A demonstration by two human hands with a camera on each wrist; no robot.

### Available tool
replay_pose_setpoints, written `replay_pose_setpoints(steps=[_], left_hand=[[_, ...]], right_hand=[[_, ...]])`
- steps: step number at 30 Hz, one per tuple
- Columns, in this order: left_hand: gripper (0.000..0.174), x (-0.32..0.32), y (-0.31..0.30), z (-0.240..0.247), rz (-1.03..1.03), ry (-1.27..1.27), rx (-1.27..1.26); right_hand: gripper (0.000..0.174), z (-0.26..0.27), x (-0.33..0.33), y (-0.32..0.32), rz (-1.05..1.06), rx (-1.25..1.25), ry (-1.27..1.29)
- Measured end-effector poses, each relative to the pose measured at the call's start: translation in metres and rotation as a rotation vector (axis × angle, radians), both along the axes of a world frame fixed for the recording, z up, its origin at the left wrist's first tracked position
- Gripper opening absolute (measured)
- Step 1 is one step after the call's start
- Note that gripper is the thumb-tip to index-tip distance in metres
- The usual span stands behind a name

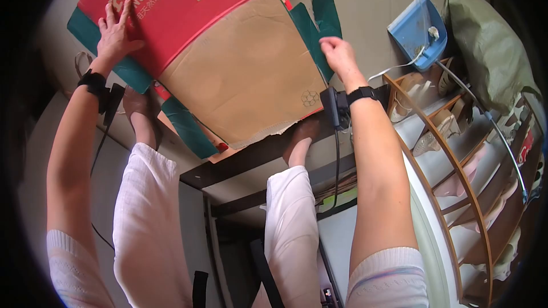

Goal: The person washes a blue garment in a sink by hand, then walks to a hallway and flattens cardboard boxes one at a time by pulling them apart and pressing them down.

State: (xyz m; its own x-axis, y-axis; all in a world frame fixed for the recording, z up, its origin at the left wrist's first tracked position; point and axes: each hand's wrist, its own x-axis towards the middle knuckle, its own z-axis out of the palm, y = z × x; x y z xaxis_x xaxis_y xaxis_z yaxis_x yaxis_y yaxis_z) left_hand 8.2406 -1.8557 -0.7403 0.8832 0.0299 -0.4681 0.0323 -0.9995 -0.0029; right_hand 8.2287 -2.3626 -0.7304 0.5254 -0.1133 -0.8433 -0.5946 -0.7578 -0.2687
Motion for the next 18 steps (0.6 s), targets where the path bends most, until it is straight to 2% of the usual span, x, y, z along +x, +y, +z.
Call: replay_pose_setpoints(steps=[1, 3, 4, 5, 7, 8, 10, 13, 14, 17, 18], left_hand=[[0.111, -0.001, 0.001, -0.002, -0.019, -0.011, 0.025], [0.111, -0.001, 0.002, -0.004, -0.040, -0.046, 0.026], [0.111, -0.001, 0.002, -0.004, -0.041, -0.045, 0.019], [0.111, -0.001, 0.003, -0.004, -0.040, -0.042, 0.014], [0.111, 0.000, 0.003, -0.005, -0.055, -0.043, 0.032], [0.111, 0.000, 0.004, -0.005, -0.066, -0.044, 0.043], [0.109, -0.001, 0.001, 0.000, -0.068, -0.031, 0.046], [0.108, 0.001, -0.004, 0.003, -0.061, -0.014, 0.063], [0.108, 0.002, -0.005, 0.004, -0.062, 0.002, 0.082], [0.107, 0.004, 0.000, -0.002, -0.012, 0.002, 0.048], [0.107, 0.004, -0.007, 0.004, -0.028, -0.002, 0.048]], right_hand=[[0.042, -0.006, 0.001, -0.006, -0.008, -0.002, 0.000], [0.044, -0.012, 0.011, -0.013, -0.009, -0.262, -0.281], [0.045, -0.013, 0.017, -0.013, 0.058, -0.346, -0.315], [0.045, -0.017, 0.020, -0.011, 0.055, -0.339, -0.315], [0.046, -0.027, 0.026, -0.007, 0.323, -0.473, -0.357], [0.046, -0.030, 0.030, -0.008, 0.319, -0.465, -0.353], [0.047, -0.029, 0.035, -0.010, 0.273, -0.508, -0.149], [0.048, -0.030, 0.036, -0.041, 0.358, -0.471, -0.208], [0.050, -0.028, 0.041, -0.059, 0.323, -0.458, -0.164], [0.053, 0.016, 0.037, -0.073, 0.320, -0.695, -0.262], [0.053, 0.022, 0.029, -0.084, 0.304, -0.697, -0.259]])
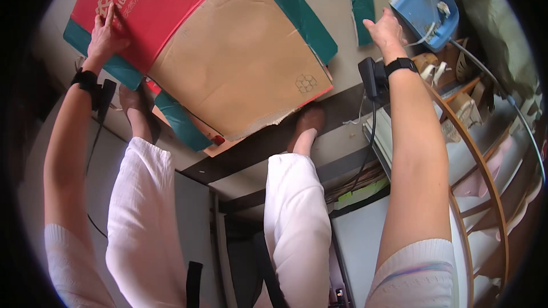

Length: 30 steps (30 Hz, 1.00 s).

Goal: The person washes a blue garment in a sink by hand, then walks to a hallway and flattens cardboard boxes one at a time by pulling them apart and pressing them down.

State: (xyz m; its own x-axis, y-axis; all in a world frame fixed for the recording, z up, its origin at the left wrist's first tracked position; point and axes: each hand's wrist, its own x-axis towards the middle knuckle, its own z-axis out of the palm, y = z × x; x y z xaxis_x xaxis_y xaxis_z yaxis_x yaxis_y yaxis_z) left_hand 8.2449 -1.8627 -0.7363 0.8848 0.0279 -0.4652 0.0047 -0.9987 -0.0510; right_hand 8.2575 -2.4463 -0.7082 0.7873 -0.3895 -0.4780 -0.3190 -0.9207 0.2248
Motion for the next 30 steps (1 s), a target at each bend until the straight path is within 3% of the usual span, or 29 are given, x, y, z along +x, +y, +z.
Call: replay_pose_setpoints(steps=[2, 4, 10, 11, 13, 15, 20, 24, 27, 30], left_hand=[[0.102, 0.004, -0.016, 0.013, 0.126, 0.045, 0.002], [0.096, 0.002, -0.034, 0.039, 0.136, 0.050, -0.007], [0.086, -0.053, -0.063, 0.108, 0.132, 0.136, -0.240], [0.083, -0.065, -0.064, 0.123, 0.101, 0.113, -0.310], [0.078, -0.081, -0.098, 0.188, 0.285, 0.265, -0.293], [0.075, -0.115, -0.112, 0.239, 0.244, 0.166, -0.301], [0.075, -0.182, -0.138, 0.335, 0.532, 0.332, -0.077], [0.063, -0.198, -0.187, 0.356, 0.569, 0.330, -0.107], [0.063, -0.193, -0.236, 0.368, 0.432, 0.300, -0.270], [0.061, -0.206, -0.274, 0.376, 0.376, 0.229, -0.363]], right_hand=[[0.051, 0.011, -0.018, -0.028, 0.061, 0.180, -0.008], [0.045, 0.041, -0.055, -0.025, -0.032, 0.449, 0.038], [0.030, 0.151, -0.195, -0.011, -0.204, 0.725, 0.204], [0.029, 0.169, -0.213, -0.015, -0.214, 0.695, 0.241], [0.028, 0.199, -0.242, -0.030, -0.230, 0.699, 0.312], [0.028, 0.218, -0.269, -0.051, -0.284, 0.723, 0.289], [0.028, 0.277, -0.303, -0.091, -0.385, 0.791, 0.233], [0.029, 0.304, -0.344, -0.119, -0.467, 0.857, 0.192], [0.026, 0.319, -0.383, -0.133, -0.392, 0.857, 0.198], [0.026, 0.337, -0.421, -0.137, -0.486, 0.857, 0.243]])
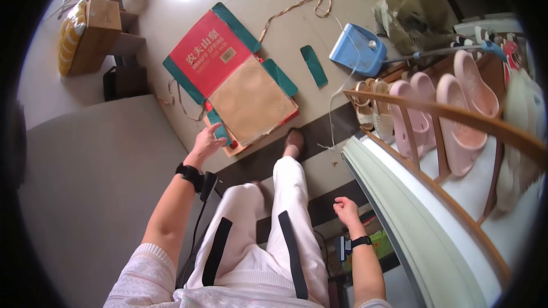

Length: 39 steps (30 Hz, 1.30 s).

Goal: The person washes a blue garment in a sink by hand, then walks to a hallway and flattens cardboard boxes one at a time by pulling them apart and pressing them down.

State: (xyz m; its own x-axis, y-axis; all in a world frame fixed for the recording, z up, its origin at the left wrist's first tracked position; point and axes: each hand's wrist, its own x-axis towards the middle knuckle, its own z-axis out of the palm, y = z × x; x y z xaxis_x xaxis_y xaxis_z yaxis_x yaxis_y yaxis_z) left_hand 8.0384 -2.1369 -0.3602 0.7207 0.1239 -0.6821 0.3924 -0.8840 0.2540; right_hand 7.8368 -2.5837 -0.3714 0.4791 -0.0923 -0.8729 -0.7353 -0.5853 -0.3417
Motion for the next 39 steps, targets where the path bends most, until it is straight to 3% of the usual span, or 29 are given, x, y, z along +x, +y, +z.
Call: replay_pose_setpoints(steps=[2, 4, 5, 6, 7, 8, 9, 12, 16, 19, 24, 29, 33, 39], left_hand=[[0.060, -0.020, -0.014, 0.005, -0.044, -0.038, -0.069], [0.056, -0.042, -0.031, 0.015, 0.083, 0.103, -0.169], [0.053, -0.065, -0.029, -0.010, 0.092, 0.068, -0.183], [0.046, -0.093, -0.022, -0.044, 0.186, 0.085, -0.374], [0.043, -0.120, -0.020, -0.056, 0.077, -0.027, -0.313], [0.043, -0.145, -0.030, -0.053, 0.510, -0.008, -0.726], [0.049, -0.165, -0.032, -0.036, 0.141, -0.046, -0.485], [0.053, -0.243, -0.037, -0.027, 0.234, 0.125, -0.498], [0.051, -0.292, -0.025, -0.049, 0.284, 0.288, -0.419], [0.048, -0.320, -0.044, -0.033, 0.316, 0.244, -0.436], [0.050, -0.346, -0.086, -0.056, 0.270, 0.240, -0.527], [0.048, -0.392, -0.178, -0.040, 0.233, 0.310, -0.441], [0.048, -0.447, -0.259, -0.050, 0.077, 0.365, -0.476], [0.046, -0.503, -0.397, -0.056, -0.267, 0.396, -0.434]], right_hand=[[0.024, 0.012, -0.031, -0.008, -0.086, 0.011, 0.021], [0.022, 0.026, -0.067, -0.014, -0.123, 0.007, -0.001], [0.022, 0.023, -0.092, -0.021, -0.129, 0.014, -0.031], [0.022, 0.035, -0.106, -0.022, -0.119, -0.007, -0.050], [0.022, 0.041, -0.123, -0.025, -0.122, -0.016, -0.054], [0.022, 0.046, -0.145, -0.026, -0.206, 0.006, -0.045], [0.023, 0.046, -0.171, -0.028, -0.182, 0.009, -0.103], [0.025, 0.056, -0.236, -0.032, -0.166, -0.083, 0.051], [0.022, 0.067, -0.284, -0.032, -0.253, -0.099, 0.181], [0.023, 0.076, -0.333, -0.047, -0.291, -0.078, 0.211], [0.025, 0.066, -0.406, -0.085, -0.440, -0.091, 0.222], [0.029, 0.045, -0.492, -0.130, -0.488, 0.004, 0.296], [0.028, 0.041, -0.588, -0.161, -0.653, -0.017, 0.260], [0.028, 0.025, -0.664, -0.188, -0.796, 0.038, 0.272]])
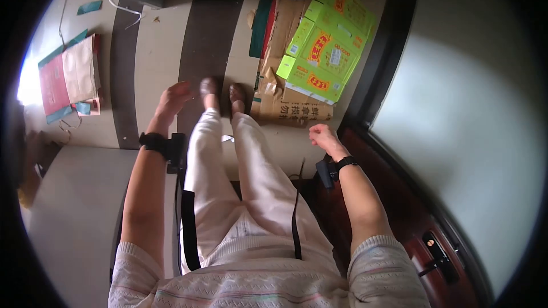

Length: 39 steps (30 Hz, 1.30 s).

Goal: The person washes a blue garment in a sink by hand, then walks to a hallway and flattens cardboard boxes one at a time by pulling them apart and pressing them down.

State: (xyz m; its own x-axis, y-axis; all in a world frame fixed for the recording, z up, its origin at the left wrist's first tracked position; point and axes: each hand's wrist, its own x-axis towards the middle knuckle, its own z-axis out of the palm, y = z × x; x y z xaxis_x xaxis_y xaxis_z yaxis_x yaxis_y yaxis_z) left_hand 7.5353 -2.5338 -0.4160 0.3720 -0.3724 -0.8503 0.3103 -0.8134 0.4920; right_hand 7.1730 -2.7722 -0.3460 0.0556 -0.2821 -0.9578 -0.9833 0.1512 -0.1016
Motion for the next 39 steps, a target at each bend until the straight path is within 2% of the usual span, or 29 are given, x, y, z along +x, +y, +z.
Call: replay_pose_setpoints(steps=[2, 6, 8, 10, 16, 17, 20, 21, 22, 24, 26, 27, 28, 29, 31, 33, 34, 35, 36, 39], left_hand=[[0.041, -0.012, -0.030, -0.007, -0.045, 0.006, -0.034], [0.044, -0.030, -0.064, -0.022, -0.204, 0.044, -0.022], [0.044, -0.036, -0.071, -0.024, -0.269, 0.071, -0.026], [0.045, -0.043, -0.078, -0.033, -0.207, 0.193, -0.018], [0.042, -0.095, -0.092, -0.099, -0.205, 0.245, 0.088], [0.044, -0.109, -0.093, -0.114, -0.277, 0.225, 0.098], [0.045, -0.155, -0.110, -0.147, -0.313, 0.326, 0.121], [0.046, -0.170, -0.118, -0.158, -0.433, 0.255, 0.158], [0.046, -0.186, -0.126, -0.165, -0.435, 0.258, 0.171], [0.046, -0.218, -0.141, -0.183, -0.336, 0.391, 0.083], [0.048, -0.248, -0.145, -0.225, -0.403, 0.397, 0.096], [0.051, -0.266, -0.150, -0.235, -0.334, 0.419, 0.093], [0.054, -0.284, -0.154, -0.246, -0.262, 0.432, 0.085], [0.054, -0.303, -0.157, -0.262, -0.267, 0.435, 0.095], [0.058, -0.333, -0.160, -0.284, -0.018, 0.236, 0.029], [0.057, -0.350, -0.166, -0.294, 0.036, 0.292, 0.016], [0.057, -0.354, -0.171, -0.295, 0.099, 0.349, -0.005], [0.048, -0.355, -0.177, -0.295, 0.064, 0.321, -0.010], [0.048, -0.354, -0.180, -0.297, 0.056, 0.312, -0.007], [0.039, -0.354, -0.190, -0.302, 0.025, 0.277, 0.003]], right_hand=[[0.030, 0.003, -0.004, -0.002, -0.033, 0.034, 0.032], [0.033, -0.009, -0.030, -0.003, -0.226, 0.120, 0.045], [0.033, -0.021, -0.042, 0.003, -0.403, 0.128, 0.028], [0.033, -0.056, -0.046, 0.002, -0.479, 0.130, 0.020], [0.040, -0.114, -0.069, -0.013, -0.774, 0.127, -0.033], [0.041, -0.128, -0.076, -0.015, -0.807, 0.120, -0.062], [0.043, -0.175, -0.102, -0.019, -0.877, 0.106, -0.155], [0.046, -0.197, -0.113, -0.021, -0.905, 0.129, -0.185], [0.046, -0.221, -0.119, -0.024, -0.910, 0.140, -0.179], [0.049, -0.268, -0.128, -0.030, -1.048, 0.098, -0.173], [0.034, -0.322, -0.145, -0.038, -1.184, 0.139, -0.309], [0.028, -0.351, -0.159, -0.036, -1.252, 0.151, -0.353], [0.020, -0.353, -0.145, -0.043, -1.421, 0.032, -0.316], [0.021, -0.352, -0.136, -0.051, -1.507, -0.023, -0.242], [0.021, -0.357, -0.134, -0.055, -1.597, -0.074, -0.166], [0.021, -0.360, -0.137, -0.054, -1.763, -0.069, -0.198], [0.021, -0.360, -0.135, -0.057, -1.773, -0.061, -0.199], [0.021, -0.359, -0.132, -0.060, -1.814, -0.048, -0.245], [0.021, -0.361, -0.132, -0.063, -1.856, -0.035, -0.292], [0.022, -0.369, -0.133, -0.078, -1.890, -0.014, -0.242]])
